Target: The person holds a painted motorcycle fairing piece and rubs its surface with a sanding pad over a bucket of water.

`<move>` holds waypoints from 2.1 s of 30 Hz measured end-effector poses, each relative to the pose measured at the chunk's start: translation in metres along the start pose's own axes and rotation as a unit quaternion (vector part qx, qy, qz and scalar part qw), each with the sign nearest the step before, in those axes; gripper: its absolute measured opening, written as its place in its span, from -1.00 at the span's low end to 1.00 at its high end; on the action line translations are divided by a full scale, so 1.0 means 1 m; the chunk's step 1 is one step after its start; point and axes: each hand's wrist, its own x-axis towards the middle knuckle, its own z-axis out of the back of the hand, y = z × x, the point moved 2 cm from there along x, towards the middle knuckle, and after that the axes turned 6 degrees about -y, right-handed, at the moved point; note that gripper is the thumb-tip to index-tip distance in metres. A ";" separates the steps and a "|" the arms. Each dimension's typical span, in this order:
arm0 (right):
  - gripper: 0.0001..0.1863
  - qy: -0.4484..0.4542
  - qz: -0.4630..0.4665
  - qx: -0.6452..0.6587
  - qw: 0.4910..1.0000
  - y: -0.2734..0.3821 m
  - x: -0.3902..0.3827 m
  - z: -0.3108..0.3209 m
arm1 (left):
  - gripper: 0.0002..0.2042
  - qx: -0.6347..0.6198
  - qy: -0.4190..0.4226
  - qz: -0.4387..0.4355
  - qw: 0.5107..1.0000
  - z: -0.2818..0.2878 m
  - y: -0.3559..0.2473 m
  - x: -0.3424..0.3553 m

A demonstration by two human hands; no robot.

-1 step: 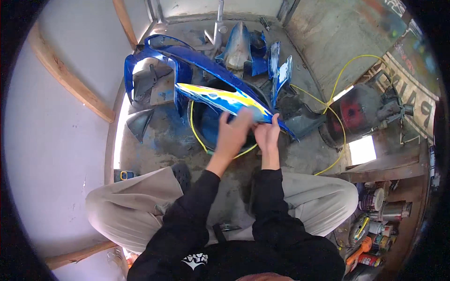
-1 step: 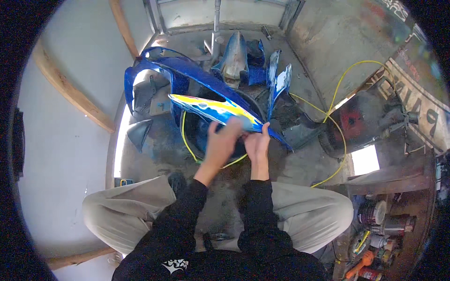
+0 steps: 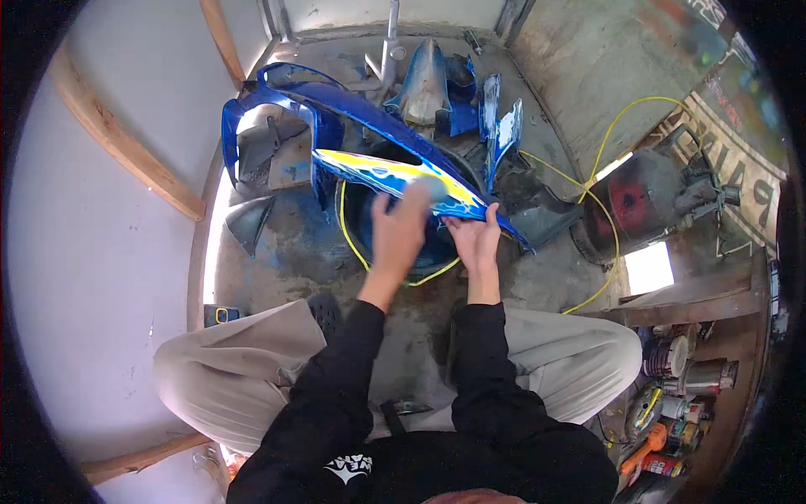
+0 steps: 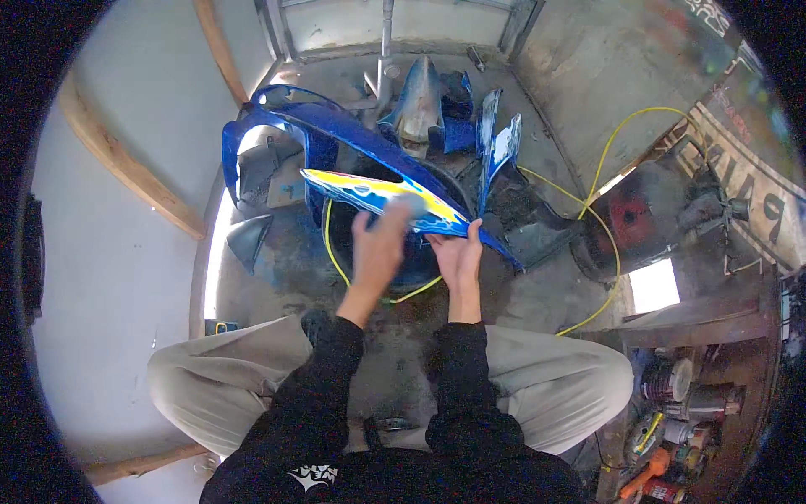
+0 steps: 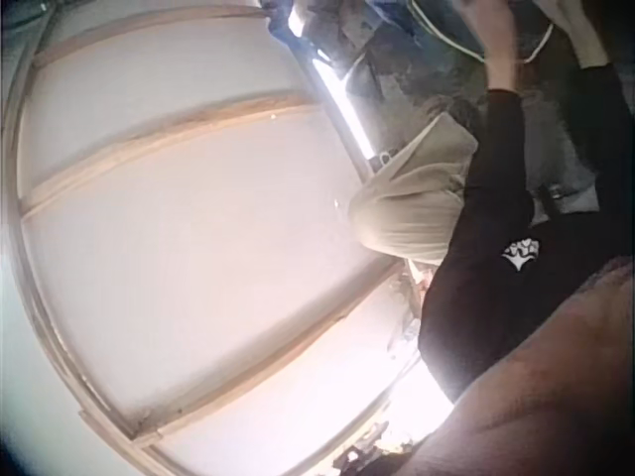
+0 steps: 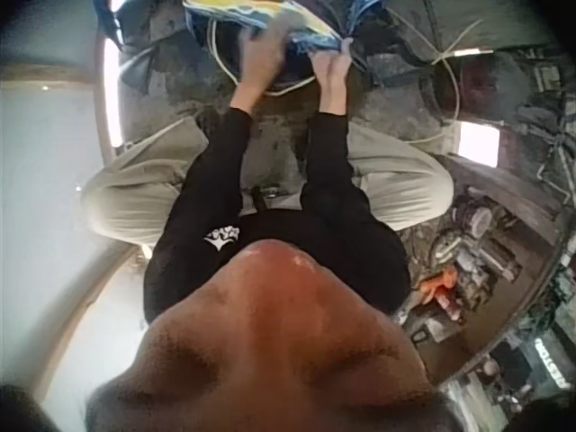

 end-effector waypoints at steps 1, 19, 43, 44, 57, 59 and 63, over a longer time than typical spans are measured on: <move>-0.06 -0.007 0.002 -0.004 1.000 -0.002 -0.004 -0.006 | -0.68 0.011 -0.031 0.076 0.997 0.016 0.022 0.012; -0.10 -0.016 0.011 -0.018 1.000 -0.012 -0.003 -0.010 | -0.63 0.041 -0.066 0.147 0.986 0.023 0.055 0.011; -0.02 0.013 0.009 -0.040 0.999 -0.007 -0.006 -0.007 | -0.59 0.089 0.000 0.049 0.995 0.009 0.046 0.037; -0.03 0.025 0.013 -0.053 0.998 -0.010 -0.009 -0.019 | -0.59 0.078 -0.069 0.080 0.991 0.027 0.072 0.039; -0.12 0.003 0.061 -0.124 0.990 -0.036 0.012 -0.019 | -0.57 0.150 -0.024 -0.007 0.988 0.015 0.043 0.006; -0.13 -0.005 0.057 -0.127 0.990 -0.036 0.011 -0.014 | -0.55 0.172 -0.044 0.053 0.983 0.031 0.066 0.012; -0.12 -0.004 0.044 -0.136 0.990 -0.040 0.011 -0.021 | -0.57 0.090 -0.006 0.000 0.996 0.010 0.020 -0.009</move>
